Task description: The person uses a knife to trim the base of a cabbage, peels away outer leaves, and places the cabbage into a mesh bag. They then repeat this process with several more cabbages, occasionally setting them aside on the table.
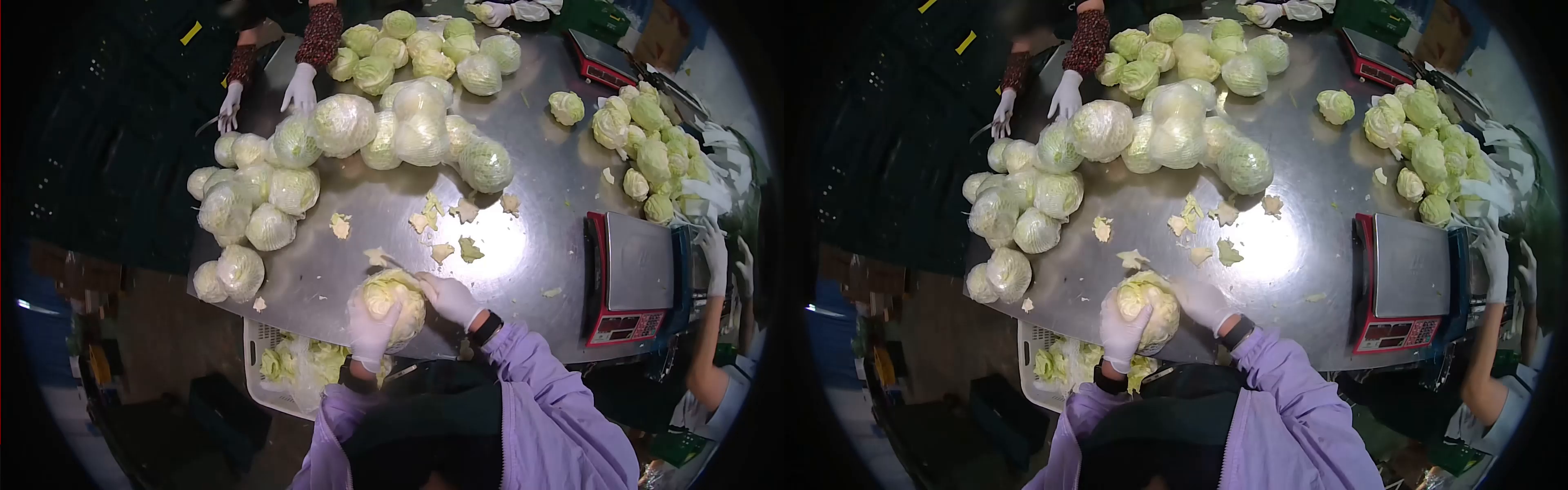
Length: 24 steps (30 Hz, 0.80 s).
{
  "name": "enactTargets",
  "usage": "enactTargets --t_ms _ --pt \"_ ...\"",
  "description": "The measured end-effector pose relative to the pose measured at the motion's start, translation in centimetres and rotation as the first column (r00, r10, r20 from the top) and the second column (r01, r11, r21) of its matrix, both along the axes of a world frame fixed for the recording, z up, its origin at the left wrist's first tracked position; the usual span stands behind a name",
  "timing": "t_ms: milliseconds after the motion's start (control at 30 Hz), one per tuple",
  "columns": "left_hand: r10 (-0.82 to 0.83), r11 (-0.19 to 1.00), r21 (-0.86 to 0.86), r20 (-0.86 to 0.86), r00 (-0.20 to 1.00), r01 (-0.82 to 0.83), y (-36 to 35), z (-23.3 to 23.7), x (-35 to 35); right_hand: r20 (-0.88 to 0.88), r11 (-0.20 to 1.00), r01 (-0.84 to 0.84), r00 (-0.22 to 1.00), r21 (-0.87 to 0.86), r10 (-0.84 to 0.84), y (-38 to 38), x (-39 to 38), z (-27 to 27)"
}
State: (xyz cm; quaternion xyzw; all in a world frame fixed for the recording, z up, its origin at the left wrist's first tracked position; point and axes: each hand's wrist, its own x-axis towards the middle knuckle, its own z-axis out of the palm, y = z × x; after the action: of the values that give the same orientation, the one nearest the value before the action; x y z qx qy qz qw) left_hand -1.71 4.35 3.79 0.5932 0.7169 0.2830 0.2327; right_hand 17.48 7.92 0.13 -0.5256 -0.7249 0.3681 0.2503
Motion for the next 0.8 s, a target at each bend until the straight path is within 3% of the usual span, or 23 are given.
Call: enactTargets --t_ms 33,100,133,200,233,300,367,433,467,500,533,567,600,633,767,800 --pt "-0.005 1.000 0.002 0.000 1.000 0.005 -0.1 -0.1 -0.1 0.000 1.000 0.005 1.000 0.002 -0.005 0.6 0.2 0.1" --pt "-0.148 0.980 0.123 -0.054 0.987 0.154 0.0 -0.7 -0.8 0.089 0.978 0.055 0.995 -0.200 -0.038 1.5 0.7 0.4" --pt "-0.156 0.978 0.130 -0.054 0.986 0.162 0.0 -0.8 -1.5 0.027 0.988 0.113 0.994 -0.108 -0.110 1.5 -0.1 1.3" --pt "-0.216 0.976 0.075 0.185 0.959 0.205 -0.3 -0.9 -3.8 0.063 0.990 0.132 0.990 -0.045 -0.129 1.8 -2.1 2.0" --pt "-0.218 0.975 0.074 0.183 0.958 0.208 -0.8 -1.2 -5.2 0.101 0.991 0.130 0.986 0.011 -0.130 1.8 -3.0 2.1" --pt "-0.246 0.953 0.031 0.655 0.714 0.300 -1.9 -1.6 -7.4 0.053 0.980 0.196 0.980 -0.029 -0.194 3.1 -3.7 -1.0" --pt "-0.246 0.945 0.008 0.680 0.691 0.328 -2.6 -0.2 -7.9 0.276 0.996 0.094 0.957 -0.002 -0.090 4.2 -4.0 -4.3" --pt "-0.206 0.962 0.011 0.683 0.701 0.273 -3.5 -1.3 -8.3 0.301 0.992 0.073 0.953 -0.103 -0.039 3.9 -4.2 -5.0" --pt "-0.141 0.986 0.033 0.696 0.704 0.164 -4.0 -1.5 -7.6 0.141 0.985 0.103 0.987 -0.139 -0.083 2.9 -4.0 -3.4" --pt "-0.130 0.987 0.026 0.702 0.701 0.157 -4.2 -1.3 -6.6 -0.018 0.975 0.130 0.991 -0.181 -0.135 1.9 -3.8 -1.0" --pt "-0.015 0.999 -0.014 0.706 0.708 0.035 -4.2 -0.7 -5.4 -0.249 0.922 0.037 0.958 -0.384 -0.142 0.9 -3.5 2.6" --pt "0.100 0.995 -0.055 0.708 0.699 -0.086 -4.3 -0.6 -4.2 -0.275 0.885 -0.002 0.951 -0.465 -0.142 -0.5 -3.6 2.2" --pt "0.081 0.991 0.031 0.642 0.763 -0.131 -4.4 -1.6 -3.4 -0.223 0.938 0.003 0.971 -0.347 -0.085 -1.9 -4.0 3.1" --pt "0.086 0.991 0.024 0.648 0.756 -0.133 -4.5 -2.1 -3.1 -0.166 0.975 0.000 0.985 -0.224 -0.038 -3.0 -4.3 4.1" --pt "0.102 0.992 -0.001 0.599 0.794 -0.126 -4.0 -2.0 -3.5 -0.280 0.982 0.001 0.958 -0.188 -0.055 -4.0 -3.8 1.1" --pt "0.107 0.992 -0.026 0.672 0.733 -0.121 -3.9 -1.7 -3.9 -0.261 0.988 0.020 0.964 -0.153 -0.060 -4.3 -3.5 0.8"
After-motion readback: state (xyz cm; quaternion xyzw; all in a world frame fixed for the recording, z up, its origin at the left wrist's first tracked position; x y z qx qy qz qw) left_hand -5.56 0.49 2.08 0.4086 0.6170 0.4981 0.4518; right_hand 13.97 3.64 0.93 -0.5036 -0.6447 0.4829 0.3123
